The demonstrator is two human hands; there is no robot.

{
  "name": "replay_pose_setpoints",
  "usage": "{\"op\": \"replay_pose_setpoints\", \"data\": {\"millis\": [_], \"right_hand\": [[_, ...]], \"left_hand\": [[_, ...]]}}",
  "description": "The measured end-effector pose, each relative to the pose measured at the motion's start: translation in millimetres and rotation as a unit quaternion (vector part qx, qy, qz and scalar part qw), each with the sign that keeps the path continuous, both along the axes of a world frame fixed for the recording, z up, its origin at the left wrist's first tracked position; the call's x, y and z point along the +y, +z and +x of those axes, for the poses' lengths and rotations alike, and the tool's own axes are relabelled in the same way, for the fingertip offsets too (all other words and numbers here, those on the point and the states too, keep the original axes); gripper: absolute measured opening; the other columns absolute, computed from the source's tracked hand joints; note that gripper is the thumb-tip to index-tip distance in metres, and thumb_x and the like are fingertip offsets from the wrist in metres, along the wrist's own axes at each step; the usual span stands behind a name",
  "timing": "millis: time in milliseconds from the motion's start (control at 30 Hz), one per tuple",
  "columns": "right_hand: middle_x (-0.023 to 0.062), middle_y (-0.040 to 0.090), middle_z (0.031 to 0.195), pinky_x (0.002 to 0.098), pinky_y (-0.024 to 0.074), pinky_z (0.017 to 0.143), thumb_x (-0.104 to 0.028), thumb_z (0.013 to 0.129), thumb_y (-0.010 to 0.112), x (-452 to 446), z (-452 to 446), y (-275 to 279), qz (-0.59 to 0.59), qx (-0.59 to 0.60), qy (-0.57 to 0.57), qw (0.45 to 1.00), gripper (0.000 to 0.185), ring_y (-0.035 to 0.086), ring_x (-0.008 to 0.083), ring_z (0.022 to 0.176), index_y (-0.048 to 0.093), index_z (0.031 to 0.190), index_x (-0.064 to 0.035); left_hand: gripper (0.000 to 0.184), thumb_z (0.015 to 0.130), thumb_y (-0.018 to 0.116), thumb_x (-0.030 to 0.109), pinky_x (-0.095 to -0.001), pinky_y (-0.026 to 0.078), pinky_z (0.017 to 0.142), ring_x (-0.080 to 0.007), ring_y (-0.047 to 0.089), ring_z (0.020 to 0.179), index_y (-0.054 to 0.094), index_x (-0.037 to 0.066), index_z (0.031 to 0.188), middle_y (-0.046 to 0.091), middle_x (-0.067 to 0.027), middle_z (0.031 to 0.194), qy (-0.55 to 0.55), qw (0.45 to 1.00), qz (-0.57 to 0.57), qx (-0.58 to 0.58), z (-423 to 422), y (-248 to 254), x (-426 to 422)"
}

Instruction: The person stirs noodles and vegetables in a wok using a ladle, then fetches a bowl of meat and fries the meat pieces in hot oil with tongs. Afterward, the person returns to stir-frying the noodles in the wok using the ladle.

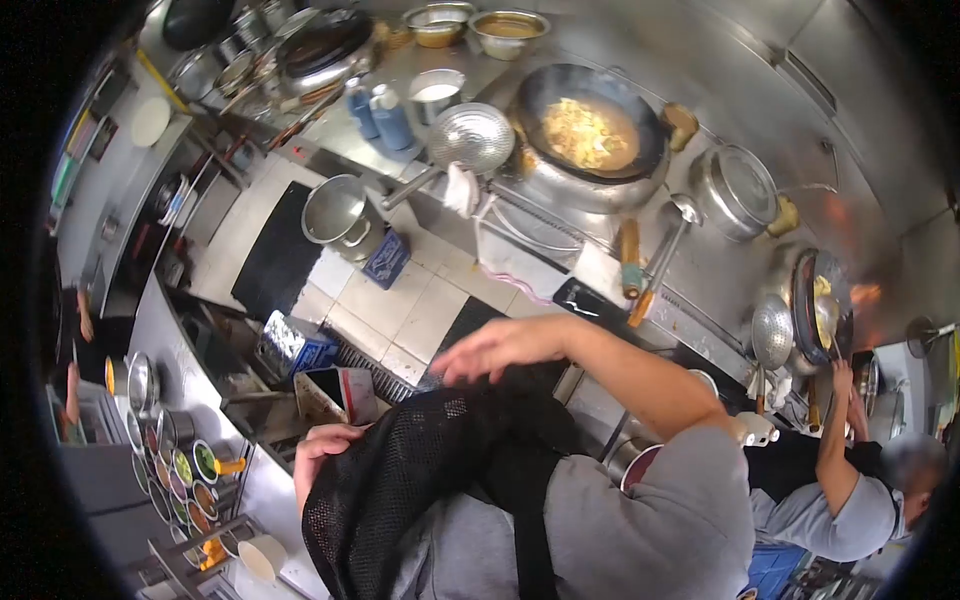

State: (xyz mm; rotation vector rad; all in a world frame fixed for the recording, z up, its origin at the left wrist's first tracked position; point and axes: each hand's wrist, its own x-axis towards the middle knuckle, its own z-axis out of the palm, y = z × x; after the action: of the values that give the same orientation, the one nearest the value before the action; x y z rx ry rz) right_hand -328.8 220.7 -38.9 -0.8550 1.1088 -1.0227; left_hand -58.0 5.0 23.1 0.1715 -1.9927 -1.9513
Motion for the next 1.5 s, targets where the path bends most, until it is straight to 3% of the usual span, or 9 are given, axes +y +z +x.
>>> {"op": "replay_pose_setpoints", "data": {"millis": [200,300,400,567,833,1067,1200,1300,1500], "right_hand": [[0.0071,0.070,0.112,0.0295,0.0518,0.081,-0.028,0.102,0.061,220,-96,-103,0.194,0.291,-0.640,0.684,0.044,0.064,0.0162,0.091,0.058,0.138,-0.0031],[0.0202,0.073,0.106,0.0381,0.0530,0.085,-0.025,0.095,0.066,313,-117,-213,0.269,0.468,-0.651,0.534,0.042,0.069,0.0275,0.094,0.066,0.125,0.0031],[0.0272,0.070,0.110,0.0452,0.0526,0.091,-0.027,0.088,0.072,325,-112,-255,0.321,0.440,-0.650,0.531,0.047,0.068,0.0388,0.104,0.066,0.122,0.0052],[0.0316,0.068,0.112,0.0479,0.0517,0.094,-0.027,0.085,0.074,325,-112,-271,0.357,0.502,-0.626,0.479,0.064,0.065,0.0458,0.108,0.054,0.136,0.0044],[0.0336,0.066,0.116,0.0501,0.0528,0.091,-0.026,0.084,0.069,349,-115,-236,0.466,0.377,-0.680,0.423,0.075,0.066,0.0479,0.109,0.041,0.148,0.0008],[0.0278,0.069,0.097,0.0495,0.0523,0.077,-0.021,0.095,0.066,244,-64,-28,0.514,0.406,-0.630,0.416,0.053,0.068,0.0466,0.088,0.053,0.143,-0.0055],[0.0238,0.069,0.097,0.0487,0.0527,0.074,-0.016,0.092,0.068,204,-74,47,0.485,0.482,-0.559,0.469,0.052,0.068,0.0422,0.084,0.056,0.142,-0.0109],[0.0233,0.069,0.103,0.0505,0.0540,0.077,-0.020,0.092,0.067,189,-106,58,0.547,0.454,-0.496,0.500,0.053,0.068,0.0430,0.085,0.055,0.144,-0.0183],[0.0277,0.069,0.097,0.0545,0.0541,0.078,-0.028,0.097,0.062,188,-190,-88,0.464,0.451,-0.553,0.525,0.050,0.068,0.0461,0.092,0.051,0.144,-0.0171]], "left_hand": [[0.043,0.084,0.081,0.010,-0.0436,0.045,0.108,-0.0380,0.057,0.125,0.057,-0.003,0.117,0.057,-0.0260,0.124,-0.252,0.966,0.054,0.016,-99,-19,26],[0.060,0.086,0.083,0.022,-0.0461,0.043,0.108,-0.0369,0.052,0.132,0.054,-0.002,0.132,0.053,-0.0285,0.139,-0.485,0.870,0.060,0.054,-179,-14,9],[0.051,0.092,0.076,0.025,-0.0423,0.047,0.103,-0.0314,0.057,0.128,0.055,0.001,0.132,0.058,-0.0221,0.137,-0.550,0.813,0.181,-0.058,-253,-36,-2],[0.041,0.096,0.072,0.021,-0.0316,0.052,0.092,-0.0208,0.065,0.112,0.056,0.002,0.129,0.065,-0.0140,0.127,-0.222,0.959,0.077,-0.156,-377,-143,-6],[0.054,0.087,0.079,0.021,-0.0374,0.052,0.094,-0.0270,0.065,0.109,0.054,-0.006,0.127,0.065,-0.0170,0.119,0.049,0.947,-0.281,-0.147,-504,-326,-46],[0.059,0.084,0.079,0.023,-0.0426,0.052,0.091,-0.0372,0.066,0.103,0.052,-0.007,0.128,0.065,-0.0262,0.113,-0.191,0.902,-0.307,-0.236,-557,-334,-43],[0.053,0.086,0.073,0.011,-0.0415,0.051,0.093,-0.0320,0.064,0.109,0.051,-0.002,0.133,0.063,-0.0217,0.122,-0.233,0.913,-0.243,-0.231,-573,-286,-29],[0.063,0.091,0.063,0.002,-0.0391,0.048,0.103,-0.0277,0.056,0.126,0.038,0.004,0.149,0.052,-0.0136,0.141,-0.324,0.909,0.186,-0.182,-583,-267,-12],[0.050,0.101,0.058,0.015,-0.0536,0.059,0.089,-0.0389,0.063,0.116,0.038,0.016,0.148,0.055,-0.0161,0.136,-0.363,0.776,0.442,-0.267,-606,-232,33]]}}
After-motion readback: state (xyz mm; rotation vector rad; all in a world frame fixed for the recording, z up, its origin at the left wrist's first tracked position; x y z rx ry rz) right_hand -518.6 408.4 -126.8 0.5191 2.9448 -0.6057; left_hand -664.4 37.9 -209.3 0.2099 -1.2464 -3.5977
